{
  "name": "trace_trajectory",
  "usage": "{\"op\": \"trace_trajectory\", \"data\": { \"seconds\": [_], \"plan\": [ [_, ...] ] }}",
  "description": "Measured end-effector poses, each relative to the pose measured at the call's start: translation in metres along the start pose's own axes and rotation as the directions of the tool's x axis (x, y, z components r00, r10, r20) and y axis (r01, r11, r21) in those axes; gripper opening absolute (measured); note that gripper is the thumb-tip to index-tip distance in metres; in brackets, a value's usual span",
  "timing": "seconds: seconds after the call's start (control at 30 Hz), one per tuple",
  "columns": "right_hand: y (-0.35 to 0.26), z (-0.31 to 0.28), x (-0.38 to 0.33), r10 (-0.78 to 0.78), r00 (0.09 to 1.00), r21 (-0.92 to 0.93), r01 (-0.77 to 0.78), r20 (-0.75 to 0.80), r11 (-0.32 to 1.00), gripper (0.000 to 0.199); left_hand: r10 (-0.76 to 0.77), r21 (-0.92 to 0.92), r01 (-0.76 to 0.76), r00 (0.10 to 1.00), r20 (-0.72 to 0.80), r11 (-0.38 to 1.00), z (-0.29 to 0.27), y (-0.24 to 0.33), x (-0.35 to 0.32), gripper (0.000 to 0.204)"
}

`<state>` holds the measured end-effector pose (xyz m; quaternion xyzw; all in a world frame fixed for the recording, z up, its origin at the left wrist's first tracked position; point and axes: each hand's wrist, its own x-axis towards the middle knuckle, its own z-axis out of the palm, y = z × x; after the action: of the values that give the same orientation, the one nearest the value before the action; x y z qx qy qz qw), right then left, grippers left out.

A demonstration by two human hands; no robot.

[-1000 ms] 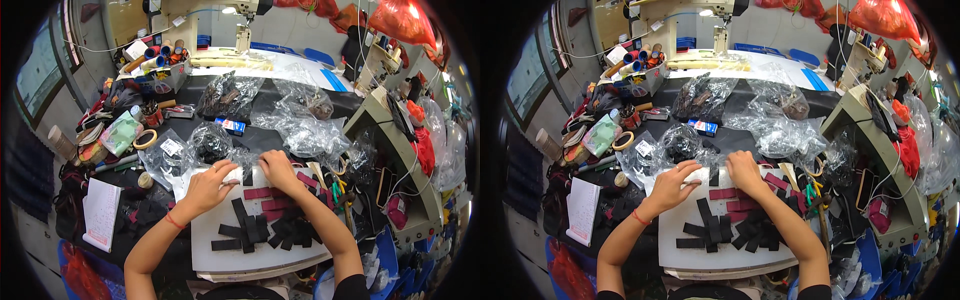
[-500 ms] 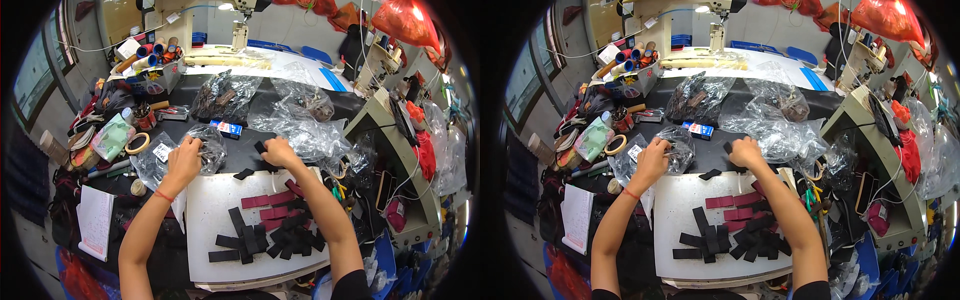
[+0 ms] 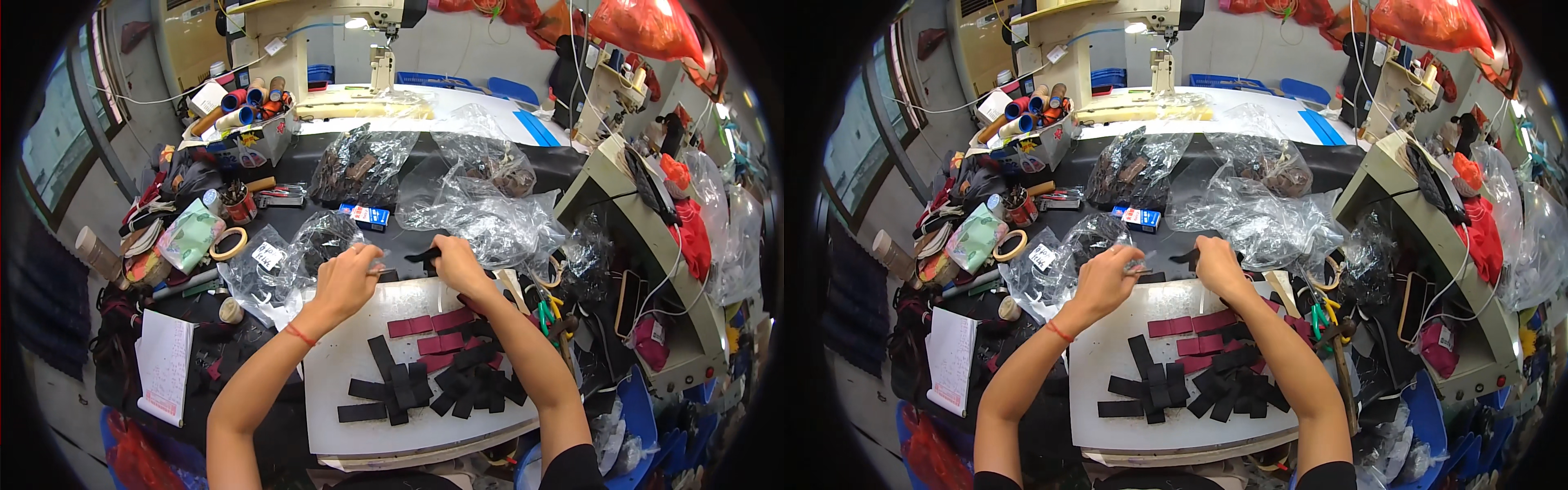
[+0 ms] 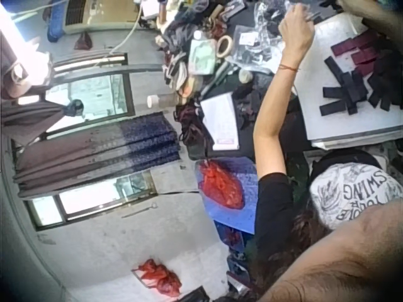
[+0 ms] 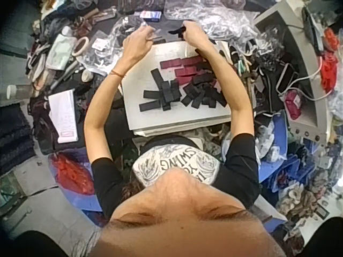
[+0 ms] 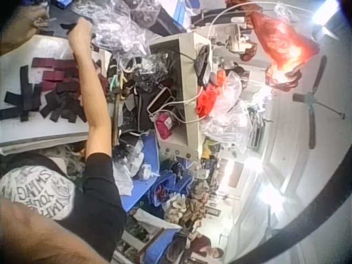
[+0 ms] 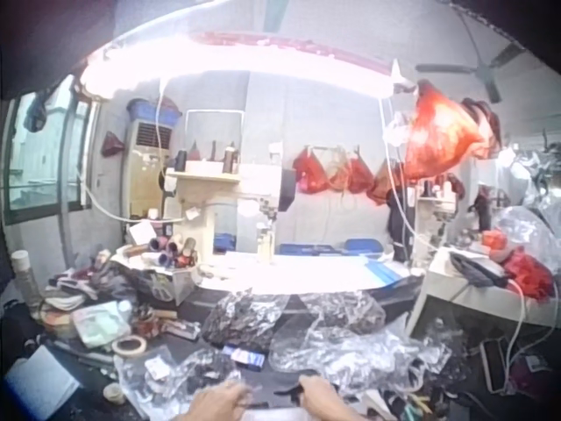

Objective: The person uses a hammer to strike small rectangular pieces of black and maroon material on a white cutting board. They repeatedly pick up individual pieces, position them, and hit them with the hammer before moving them aside or continuing the process.

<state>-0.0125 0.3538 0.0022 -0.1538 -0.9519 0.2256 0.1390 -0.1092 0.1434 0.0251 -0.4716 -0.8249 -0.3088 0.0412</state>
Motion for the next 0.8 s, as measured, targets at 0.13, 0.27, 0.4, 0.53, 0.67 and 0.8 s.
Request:
{"op": "trace_trajectory", "data": {
  "seconds": [0.13,0.27,0.4,0.53,0.67,0.8],
  "plan": [
    [-0.026,-0.029,-0.059,-0.067,0.997,0.254,0.076,-0.043,0.964,0.019,0.138,-0.296,-0.123,0.990,0.029,0.947,0.004,0.014,-0.014,0.024],
    [-0.050,-0.062,-0.121,-0.039,0.989,0.311,-0.008,0.142,0.950,0.019,0.044,-0.293,0.038,0.962,0.268,0.955,0.025,0.013,0.005,0.025],
    [-0.046,-0.075,-0.148,-0.192,0.978,0.019,0.191,0.081,0.981,0.034,-0.143,0.167,0.108,0.967,0.212,0.980,0.022,-0.011,0.013,0.023],
    [-0.043,-0.079,-0.109,-0.228,0.964,0.216,0.197,0.133,0.956,0.034,-0.004,0.328,-0.013,0.999,0.051,0.944,0.011,-0.041,-0.008,0.015],
    [-0.026,-0.009,-0.023,-0.329,0.941,0.203,0.307,0.085,0.930,0.016,-0.035,0.402,0.003,0.997,0.072,0.916,-0.014,-0.074,-0.021,0.013],
    [-0.032,0.055,0.033,-0.087,0.951,0.157,0.042,0.297,0.987,0.020,-0.036,0.364,-0.014,0.991,0.130,0.931,-0.024,-0.087,-0.027,0.015]
  ]
}}
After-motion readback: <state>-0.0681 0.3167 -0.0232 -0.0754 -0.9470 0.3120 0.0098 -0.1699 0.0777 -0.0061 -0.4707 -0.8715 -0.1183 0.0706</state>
